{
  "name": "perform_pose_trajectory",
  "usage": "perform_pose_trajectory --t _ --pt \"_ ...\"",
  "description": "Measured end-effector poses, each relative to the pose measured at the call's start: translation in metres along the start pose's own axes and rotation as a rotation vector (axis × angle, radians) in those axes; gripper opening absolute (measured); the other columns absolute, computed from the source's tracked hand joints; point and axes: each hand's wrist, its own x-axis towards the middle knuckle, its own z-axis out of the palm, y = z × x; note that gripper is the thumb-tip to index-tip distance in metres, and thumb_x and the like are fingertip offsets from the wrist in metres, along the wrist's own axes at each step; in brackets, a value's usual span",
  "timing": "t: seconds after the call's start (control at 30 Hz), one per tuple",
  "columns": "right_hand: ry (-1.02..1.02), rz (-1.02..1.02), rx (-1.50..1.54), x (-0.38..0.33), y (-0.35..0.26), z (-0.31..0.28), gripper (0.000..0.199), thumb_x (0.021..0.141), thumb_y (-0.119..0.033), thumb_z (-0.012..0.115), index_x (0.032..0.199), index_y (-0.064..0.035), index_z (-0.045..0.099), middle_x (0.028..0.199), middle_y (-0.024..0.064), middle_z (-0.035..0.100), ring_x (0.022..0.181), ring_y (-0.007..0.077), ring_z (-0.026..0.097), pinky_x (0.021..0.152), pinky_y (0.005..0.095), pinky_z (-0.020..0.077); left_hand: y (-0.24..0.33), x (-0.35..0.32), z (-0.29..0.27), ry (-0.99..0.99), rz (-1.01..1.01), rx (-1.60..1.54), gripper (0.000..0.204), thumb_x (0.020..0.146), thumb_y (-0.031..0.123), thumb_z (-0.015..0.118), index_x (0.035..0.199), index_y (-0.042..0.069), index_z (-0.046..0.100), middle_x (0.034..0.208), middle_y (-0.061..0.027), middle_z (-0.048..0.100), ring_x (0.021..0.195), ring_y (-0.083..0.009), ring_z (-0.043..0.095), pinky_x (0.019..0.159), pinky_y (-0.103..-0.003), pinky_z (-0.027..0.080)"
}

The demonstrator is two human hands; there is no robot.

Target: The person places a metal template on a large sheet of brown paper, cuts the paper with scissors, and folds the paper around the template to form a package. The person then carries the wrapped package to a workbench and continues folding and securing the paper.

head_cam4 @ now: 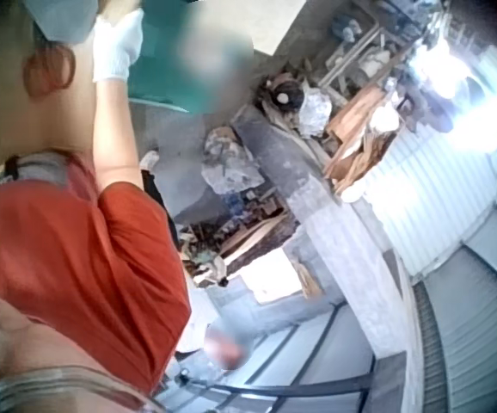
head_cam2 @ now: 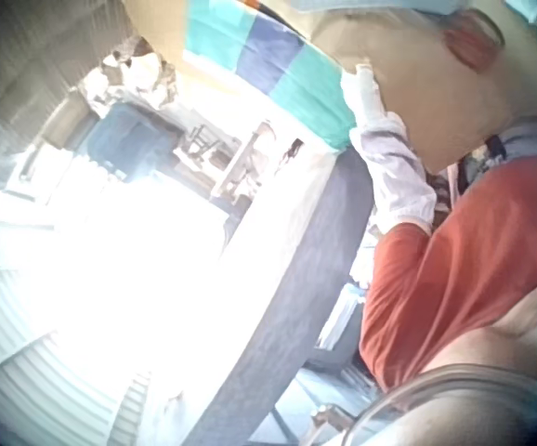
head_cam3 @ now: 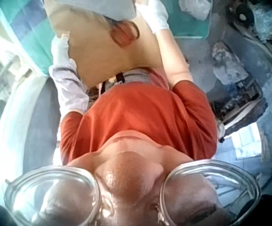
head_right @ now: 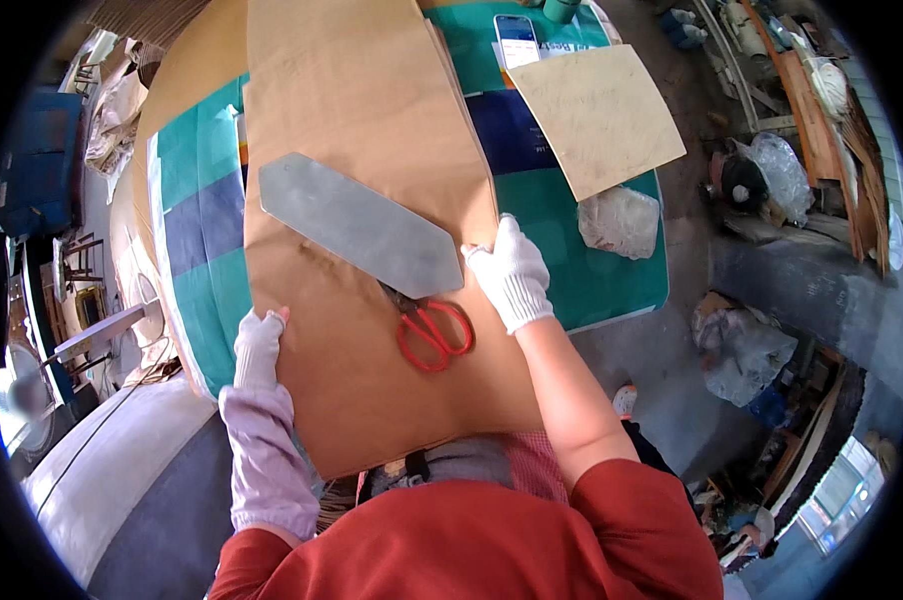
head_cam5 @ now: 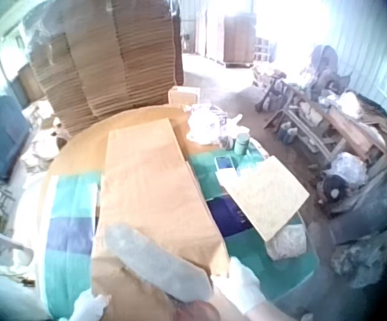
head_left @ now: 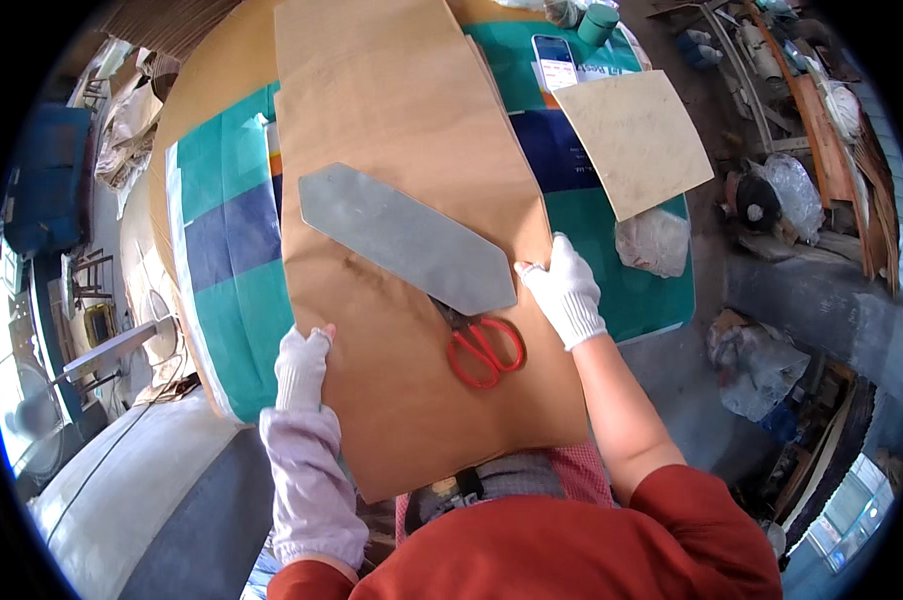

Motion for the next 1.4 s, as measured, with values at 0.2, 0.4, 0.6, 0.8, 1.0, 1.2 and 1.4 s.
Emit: perform_pose_trajectory --t 0.2,0.4,0.6,0.8,1.0,1.2,1.4 --pt "0.058 0.032 -0.124 -0.034 -0.014 -0.026 0.059 0.088 -0.045 0.068 0.130 -0.0069 0.053 0.113 0.0204 0.069 0.102 0.0373 0.068 0.082 0.0459 0.0559 0.011 -0.035 -0.025 -0.029 -0.057 0.018 0.069 0.082 0.054 0.072 0.122 -0.002 0.063 0.106 -0.0225 0.072 0.105 -0.0382 0.067 0.090 -0.043 0.050" --pt "-0.089 0.094 -0.092 -0.003 0.009 0.026 0.056 0.088 -0.042 0.066 0.132 -0.0087 0.054 0.125 0.0180 0.066 0.112 0.0359 0.066 0.089 0.0456 0.0556 -0.004 0.003 0.019 -0.246 -0.012 -0.027 0.057 0.084 0.049 0.069 0.110 -0.001 0.067 0.105 -0.0197 0.071 0.101 -0.0335 0.068 0.086 -0.042 0.050" --pt "-0.088 0.010 0.042 0.000 0.038 0.049 0.073 0.087 -0.045 0.066 0.143 -0.0034 0.045 0.132 0.0225 0.062 0.120 0.0380 0.061 0.097 0.0443 0.0510 -0.061 0.045 0.054 -0.491 -0.085 -0.622 0.057 0.087 0.047 0.069 0.119 0.001 0.065 0.110 -0.0122 0.069 0.101 -0.0225 0.065 0.091 -0.036 0.049" --pt "-0.073 -0.068 0.176 0.012 0.068 0.073 0.077 0.088 -0.047 0.064 0.145 0.0005 0.042 0.132 0.0262 0.060 0.123 0.0396 0.058 0.100 0.0450 0.0480 -0.083 0.082 0.099 -0.373 -0.087 -0.465 0.074 0.089 0.050 0.066 0.142 0.002 0.050 0.133 -0.0132 0.060 0.122 -0.0237 0.055 0.102 -0.037 0.043" --pt "-0.071 0.005 0.128 0.010 0.047 0.063 0.072 0.089 -0.044 0.064 0.142 -0.0002 0.045 0.128 0.0271 0.061 0.119 0.0408 0.059 0.098 0.0463 0.0488 -0.046 0.053 0.063 -0.317 -0.074 -0.383 0.081 0.088 0.050 0.067 0.148 0.001 0.043 0.138 -0.0179 0.058 0.130 -0.0311 0.053 0.107 -0.038 0.040" --pt "0.005 -0.100 0.016 0.024 0.014 0.027 0.067 0.089 -0.041 0.065 0.138 0.0003 0.049 0.125 0.0279 0.063 0.116 0.0410 0.062 0.095 0.0478 0.0510 -0.010 0.062 0.041 -0.155 -0.004 -0.286 0.064 0.089 0.046 0.066 0.133 0.000 0.058 0.120 -0.0178 0.067 0.113 -0.0301 0.061 0.095 -0.037 0.045" --pt "0.096 -0.381 0.092 0.104 -0.044 -0.018 0.063 0.089 -0.038 0.063 0.134 0.0048 0.051 0.127 0.0290 0.061 0.118 0.0426 0.059 0.098 0.0464 0.0485 0.057 0.111 -0.018 -0.116 0.236 -0.366 0.045 0.087 0.040 0.067 0.108 0.001 0.069 0.099 -0.0144 0.071 0.096 -0.0264 0.065 0.084 -0.040 0.049"
